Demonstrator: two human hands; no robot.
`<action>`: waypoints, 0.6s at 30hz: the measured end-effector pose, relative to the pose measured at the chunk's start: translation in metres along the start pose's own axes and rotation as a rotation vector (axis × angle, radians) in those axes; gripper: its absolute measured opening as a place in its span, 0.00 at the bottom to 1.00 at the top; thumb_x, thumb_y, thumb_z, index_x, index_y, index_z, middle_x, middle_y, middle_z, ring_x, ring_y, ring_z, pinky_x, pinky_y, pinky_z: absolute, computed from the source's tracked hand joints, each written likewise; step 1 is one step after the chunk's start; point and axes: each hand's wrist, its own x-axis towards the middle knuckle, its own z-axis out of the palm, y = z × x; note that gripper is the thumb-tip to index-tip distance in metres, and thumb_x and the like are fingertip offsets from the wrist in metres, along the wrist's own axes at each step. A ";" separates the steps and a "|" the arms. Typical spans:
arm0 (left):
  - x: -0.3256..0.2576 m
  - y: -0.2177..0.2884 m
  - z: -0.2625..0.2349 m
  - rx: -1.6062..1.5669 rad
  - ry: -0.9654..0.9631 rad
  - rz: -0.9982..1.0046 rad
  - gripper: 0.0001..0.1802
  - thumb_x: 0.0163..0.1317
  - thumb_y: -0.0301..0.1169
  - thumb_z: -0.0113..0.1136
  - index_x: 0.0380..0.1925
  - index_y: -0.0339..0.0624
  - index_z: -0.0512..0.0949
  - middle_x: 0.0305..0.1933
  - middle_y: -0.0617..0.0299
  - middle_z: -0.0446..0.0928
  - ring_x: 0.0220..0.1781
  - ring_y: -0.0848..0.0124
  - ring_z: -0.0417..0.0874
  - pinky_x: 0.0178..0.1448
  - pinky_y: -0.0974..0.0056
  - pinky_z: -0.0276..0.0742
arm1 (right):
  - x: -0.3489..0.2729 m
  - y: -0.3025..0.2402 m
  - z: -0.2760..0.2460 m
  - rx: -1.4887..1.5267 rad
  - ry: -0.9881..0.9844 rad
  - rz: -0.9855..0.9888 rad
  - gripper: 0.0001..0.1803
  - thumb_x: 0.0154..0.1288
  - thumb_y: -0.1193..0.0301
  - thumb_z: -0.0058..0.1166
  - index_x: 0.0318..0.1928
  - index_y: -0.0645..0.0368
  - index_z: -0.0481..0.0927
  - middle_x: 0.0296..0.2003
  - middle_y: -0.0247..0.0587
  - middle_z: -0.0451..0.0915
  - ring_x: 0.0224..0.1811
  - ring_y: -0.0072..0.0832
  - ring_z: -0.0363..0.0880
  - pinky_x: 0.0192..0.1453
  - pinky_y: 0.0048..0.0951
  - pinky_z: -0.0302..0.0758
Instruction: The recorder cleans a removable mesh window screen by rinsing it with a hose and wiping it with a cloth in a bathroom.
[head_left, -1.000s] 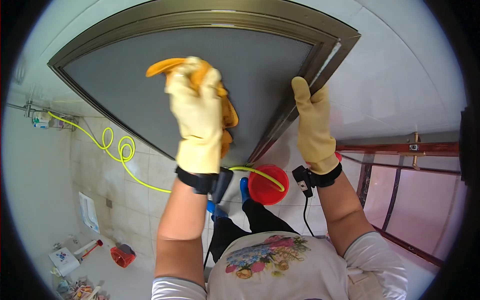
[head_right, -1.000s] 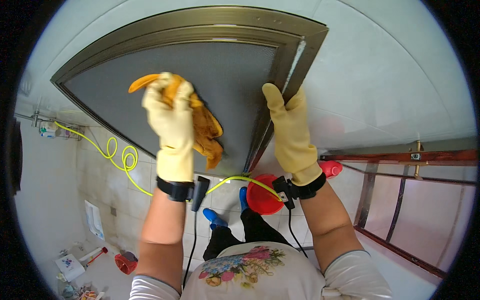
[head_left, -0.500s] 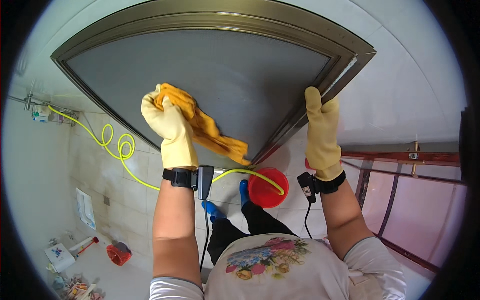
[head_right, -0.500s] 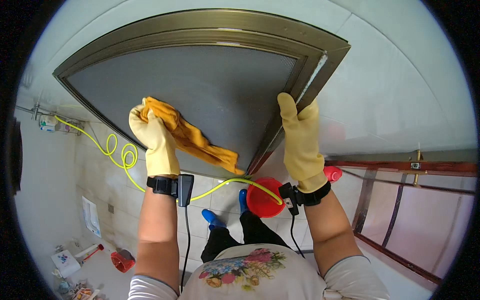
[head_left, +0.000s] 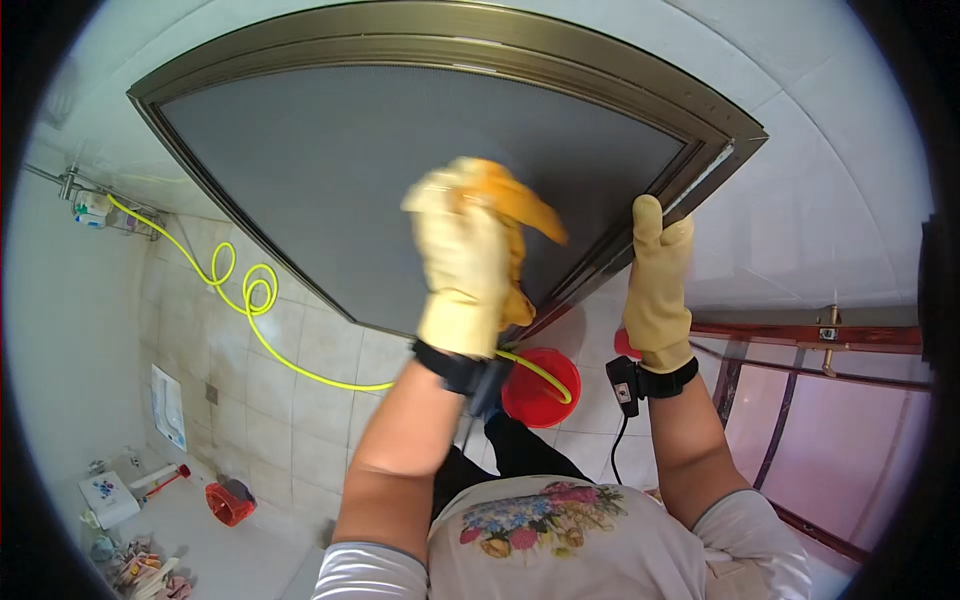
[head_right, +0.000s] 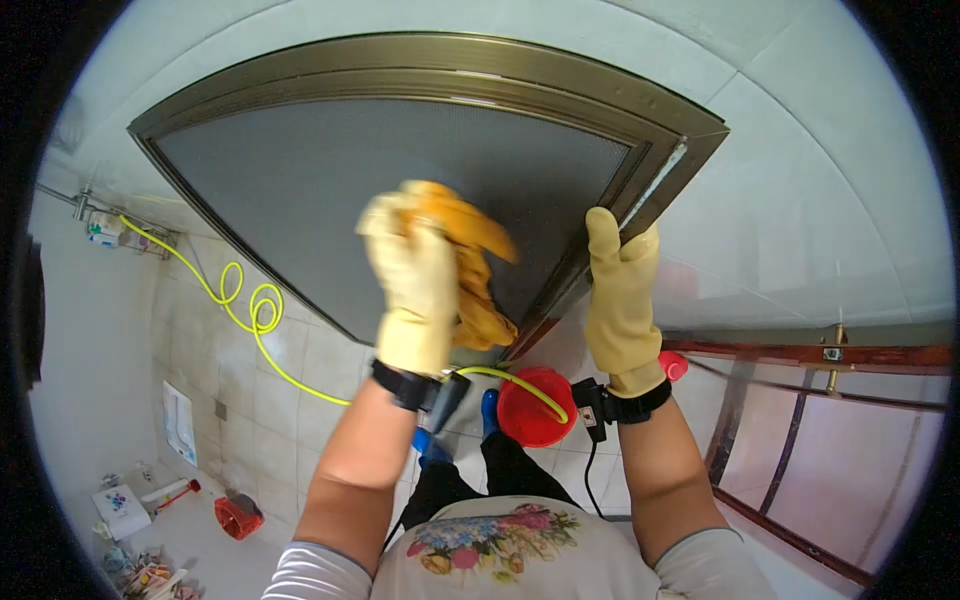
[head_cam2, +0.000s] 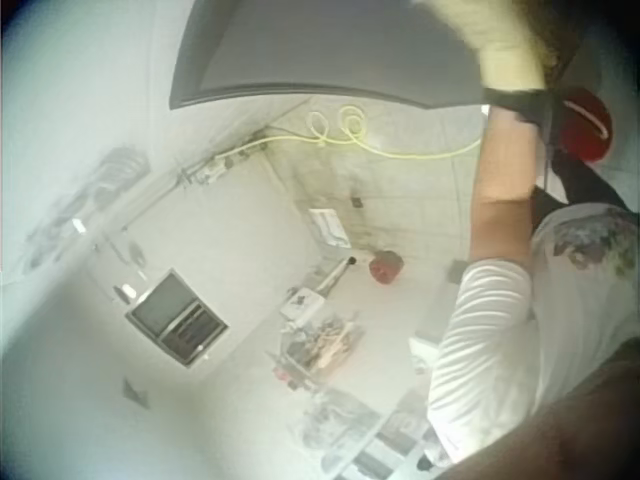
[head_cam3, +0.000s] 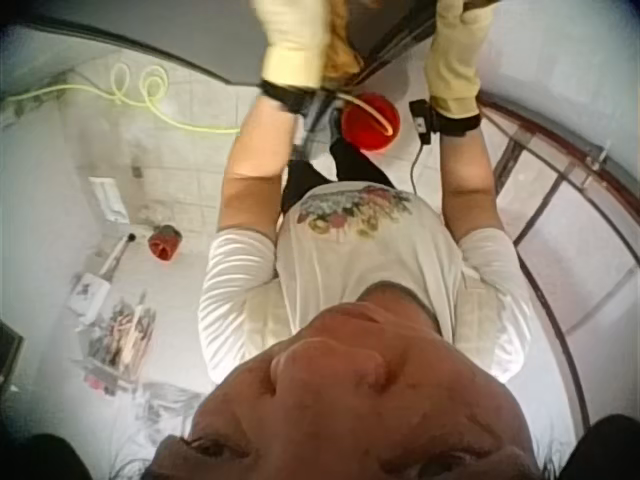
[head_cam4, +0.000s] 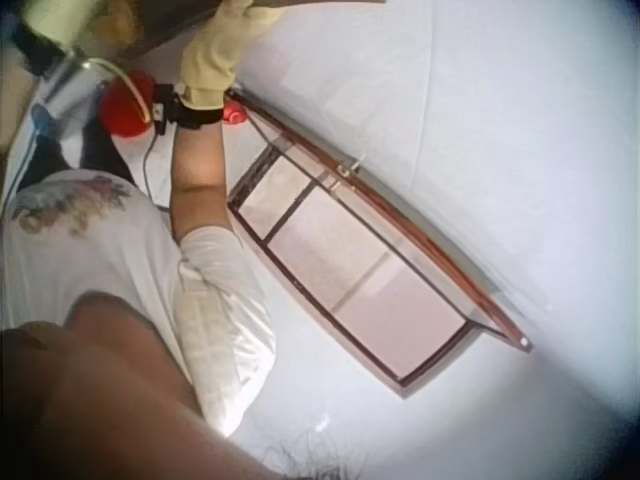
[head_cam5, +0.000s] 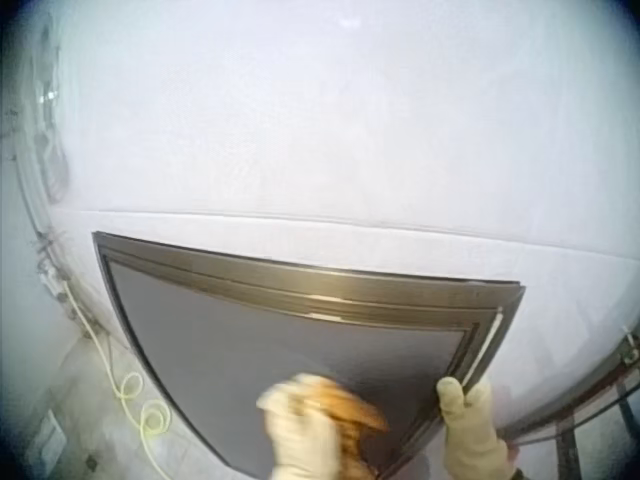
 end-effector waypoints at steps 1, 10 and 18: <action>0.029 -0.014 -0.015 0.041 0.124 0.144 0.14 0.62 0.11 0.48 0.44 0.39 0.72 0.47 0.55 0.75 0.50 0.62 0.79 0.62 0.55 0.75 | 0.000 -0.001 0.001 0.002 0.005 -0.005 0.20 0.76 0.65 0.59 0.63 0.57 0.75 0.52 0.27 0.78 0.51 0.18 0.72 0.59 0.27 0.70; 0.091 0.006 0.005 0.257 0.600 0.367 0.06 0.70 0.22 0.54 0.46 0.38 0.72 0.43 0.53 0.76 0.43 0.62 0.78 0.53 0.58 0.78 | 0.000 -0.003 0.009 -0.052 0.047 0.040 0.21 0.76 0.64 0.59 0.64 0.59 0.74 0.53 0.27 0.79 0.51 0.19 0.72 0.60 0.26 0.69; 0.007 0.074 0.048 0.153 -0.250 0.544 0.13 0.49 0.19 0.62 0.37 0.43 0.83 0.32 0.54 0.84 0.34 0.48 0.84 0.40 0.48 0.80 | 0.003 0.008 0.002 0.014 -0.088 -0.024 0.23 0.77 0.61 0.58 0.64 0.60 0.73 0.54 0.31 0.79 0.54 0.23 0.76 0.62 0.31 0.73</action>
